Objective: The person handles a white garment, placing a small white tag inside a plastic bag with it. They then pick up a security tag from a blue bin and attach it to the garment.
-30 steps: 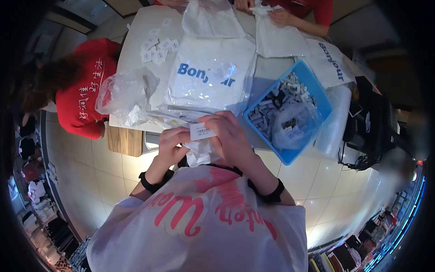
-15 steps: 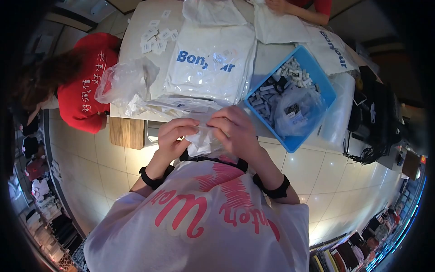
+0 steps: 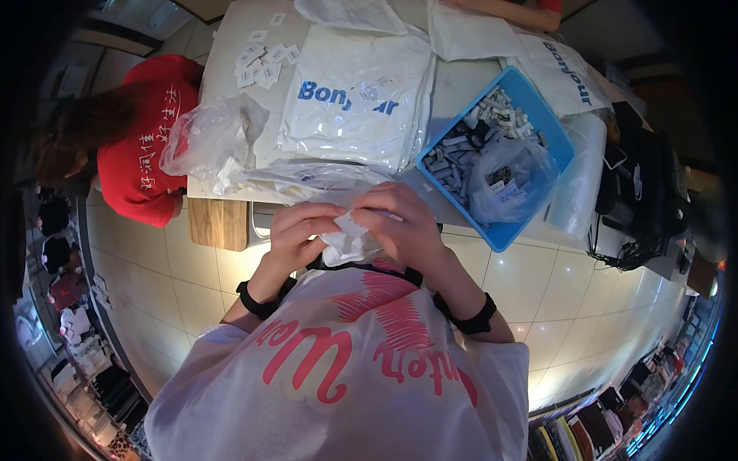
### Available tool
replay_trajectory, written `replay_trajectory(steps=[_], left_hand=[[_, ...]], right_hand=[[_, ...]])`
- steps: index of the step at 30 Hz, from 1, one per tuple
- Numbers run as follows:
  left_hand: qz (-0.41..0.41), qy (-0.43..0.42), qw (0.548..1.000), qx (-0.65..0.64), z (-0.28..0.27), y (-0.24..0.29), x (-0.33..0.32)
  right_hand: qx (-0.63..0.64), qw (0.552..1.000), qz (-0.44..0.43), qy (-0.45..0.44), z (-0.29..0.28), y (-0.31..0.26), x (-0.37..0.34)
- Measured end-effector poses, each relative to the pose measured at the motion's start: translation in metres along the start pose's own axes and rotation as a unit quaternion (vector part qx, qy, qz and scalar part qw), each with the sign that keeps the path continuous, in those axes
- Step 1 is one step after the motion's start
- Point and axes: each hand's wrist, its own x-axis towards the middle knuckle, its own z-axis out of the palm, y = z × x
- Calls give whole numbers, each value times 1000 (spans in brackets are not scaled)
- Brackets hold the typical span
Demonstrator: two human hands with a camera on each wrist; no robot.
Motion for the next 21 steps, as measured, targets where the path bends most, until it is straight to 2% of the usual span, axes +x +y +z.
replay_trajectory(steps=[6,18,21], left_hand=[[3,7,1000,10,-1,-3,0],[48,0,998,46,-4,-6,6],[69,-21,995,65,-8,-9,6]], right_hand=[[-54,998,-24,-23,1,-1,0],[-29,993,-88,-73,-2,5,0],[-11,993,-79,-87,-5,5,3]])
